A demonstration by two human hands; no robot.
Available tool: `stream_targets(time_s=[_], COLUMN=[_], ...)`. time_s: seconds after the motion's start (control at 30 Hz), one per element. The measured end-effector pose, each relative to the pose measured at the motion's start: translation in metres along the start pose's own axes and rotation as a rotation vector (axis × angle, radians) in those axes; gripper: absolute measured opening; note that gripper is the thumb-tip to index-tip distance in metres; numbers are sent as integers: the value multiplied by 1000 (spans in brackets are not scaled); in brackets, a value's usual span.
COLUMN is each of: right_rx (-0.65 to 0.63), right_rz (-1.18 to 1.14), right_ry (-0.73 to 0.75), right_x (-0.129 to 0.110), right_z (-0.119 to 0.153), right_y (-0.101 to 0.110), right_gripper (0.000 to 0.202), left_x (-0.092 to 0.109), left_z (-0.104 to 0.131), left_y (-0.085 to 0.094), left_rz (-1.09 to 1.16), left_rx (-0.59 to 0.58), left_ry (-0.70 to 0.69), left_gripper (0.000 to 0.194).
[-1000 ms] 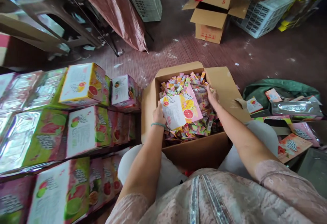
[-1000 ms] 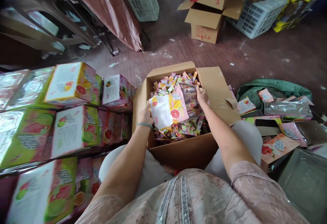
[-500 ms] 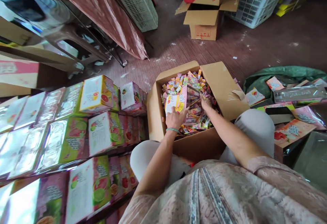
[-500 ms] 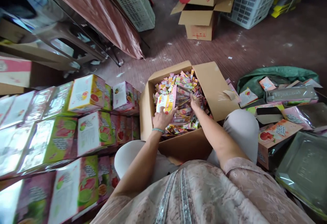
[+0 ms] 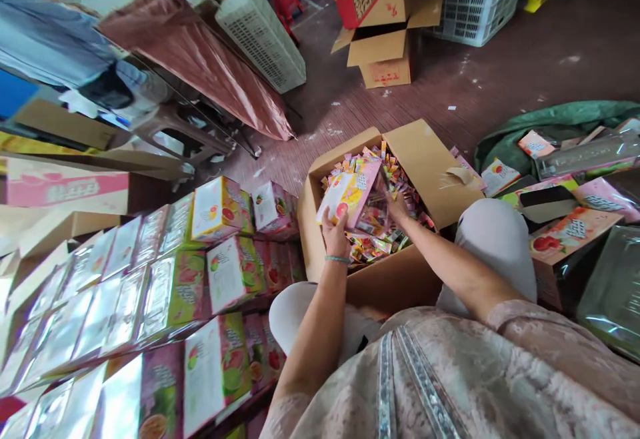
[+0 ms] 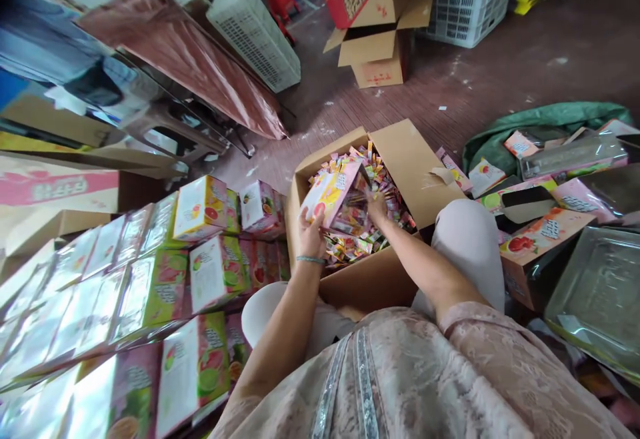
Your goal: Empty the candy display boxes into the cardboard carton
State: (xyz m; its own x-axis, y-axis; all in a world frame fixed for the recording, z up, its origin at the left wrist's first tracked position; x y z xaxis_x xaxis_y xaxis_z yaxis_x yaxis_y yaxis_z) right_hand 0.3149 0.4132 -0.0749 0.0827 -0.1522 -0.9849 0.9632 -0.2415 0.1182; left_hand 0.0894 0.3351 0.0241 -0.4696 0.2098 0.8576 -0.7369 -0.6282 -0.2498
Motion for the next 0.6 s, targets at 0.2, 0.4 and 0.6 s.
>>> stream_targets(time_s=[0.2,0.4,0.6], right_rx=[-63,-150,-187], right_rz=[-133,-189,-223], right_ry=[77,209,274], right_x=[-53,-94,-112], right_z=[-6,-12,-15], right_y=[-23,-25,-15], right_gripper=[48,60,53], left_x=[56,61,83], left_z=[-27,-26,-40], left_y=[24,36,23], left_rz=[140,111,123], left_rx=[-35,-114,-260], left_ry=[35,126,65], left_gripper=[50,28,33])
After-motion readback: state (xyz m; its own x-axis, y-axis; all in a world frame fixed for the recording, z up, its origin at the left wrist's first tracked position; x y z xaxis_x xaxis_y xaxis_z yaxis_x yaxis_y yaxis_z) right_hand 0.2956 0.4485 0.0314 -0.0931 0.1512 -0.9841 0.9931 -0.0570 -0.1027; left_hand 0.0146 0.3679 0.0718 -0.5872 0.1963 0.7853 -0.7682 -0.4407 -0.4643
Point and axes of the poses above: each hand's wrist, its own z-axis away from the middle knuckle, its own y-axis out of the back of the hand, x = y × z, the point moved 8 cm from there along -z, towards the middle knuckle, and after that the axes turned 12 degrees about y, right-handed, at the moved point
